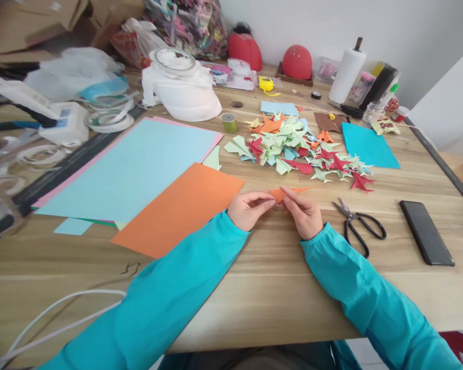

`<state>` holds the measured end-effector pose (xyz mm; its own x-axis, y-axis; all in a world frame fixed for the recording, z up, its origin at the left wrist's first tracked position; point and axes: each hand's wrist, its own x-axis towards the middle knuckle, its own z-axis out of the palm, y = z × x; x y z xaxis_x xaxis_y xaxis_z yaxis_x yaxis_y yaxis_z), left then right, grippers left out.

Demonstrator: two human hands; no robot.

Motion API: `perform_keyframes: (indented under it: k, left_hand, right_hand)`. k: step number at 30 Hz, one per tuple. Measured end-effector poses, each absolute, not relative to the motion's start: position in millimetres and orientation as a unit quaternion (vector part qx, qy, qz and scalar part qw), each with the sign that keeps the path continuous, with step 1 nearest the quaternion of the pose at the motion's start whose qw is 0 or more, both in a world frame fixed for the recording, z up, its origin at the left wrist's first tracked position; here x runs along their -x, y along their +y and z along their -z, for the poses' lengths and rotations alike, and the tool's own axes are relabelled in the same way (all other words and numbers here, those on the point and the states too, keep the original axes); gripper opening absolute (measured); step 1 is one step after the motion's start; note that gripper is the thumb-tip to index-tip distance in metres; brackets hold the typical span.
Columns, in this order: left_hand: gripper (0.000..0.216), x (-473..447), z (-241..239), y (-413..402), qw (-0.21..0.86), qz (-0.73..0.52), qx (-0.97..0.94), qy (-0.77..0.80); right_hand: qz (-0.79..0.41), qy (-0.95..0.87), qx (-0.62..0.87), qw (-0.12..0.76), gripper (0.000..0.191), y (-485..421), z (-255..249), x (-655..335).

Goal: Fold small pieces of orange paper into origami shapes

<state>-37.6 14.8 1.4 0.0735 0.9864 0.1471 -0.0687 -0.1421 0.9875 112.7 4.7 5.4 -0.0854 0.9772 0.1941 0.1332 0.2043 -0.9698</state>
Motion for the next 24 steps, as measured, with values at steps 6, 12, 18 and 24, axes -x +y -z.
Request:
perform_keyframes:
  k: [6,12,18,24]
  left_hand:
    - [0.015,39,-4,15,0.521,-0.539,-0.514,0.417]
    - [0.011,40,-7,14,0.495,-0.520,-0.568,0.402]
    - [0.013,46,-7,17,0.511,-0.510,-0.564,0.400]
    - [0.014,46,-6,19,0.533,-0.510,-0.535,0.412]
  right_hand:
    - [-0.380,-0.626,0.462,0.500,0.062,0,-14,-108]
    - [-0.356,-0.564,0.495,0.557,0.057,9,-8,-115]
    - [-0.289,-0.590,0.482,0.580,0.029,14,-4,-120]
    - [-0.194,-0.610,0.518,0.567,0.028,14,-7,-121]
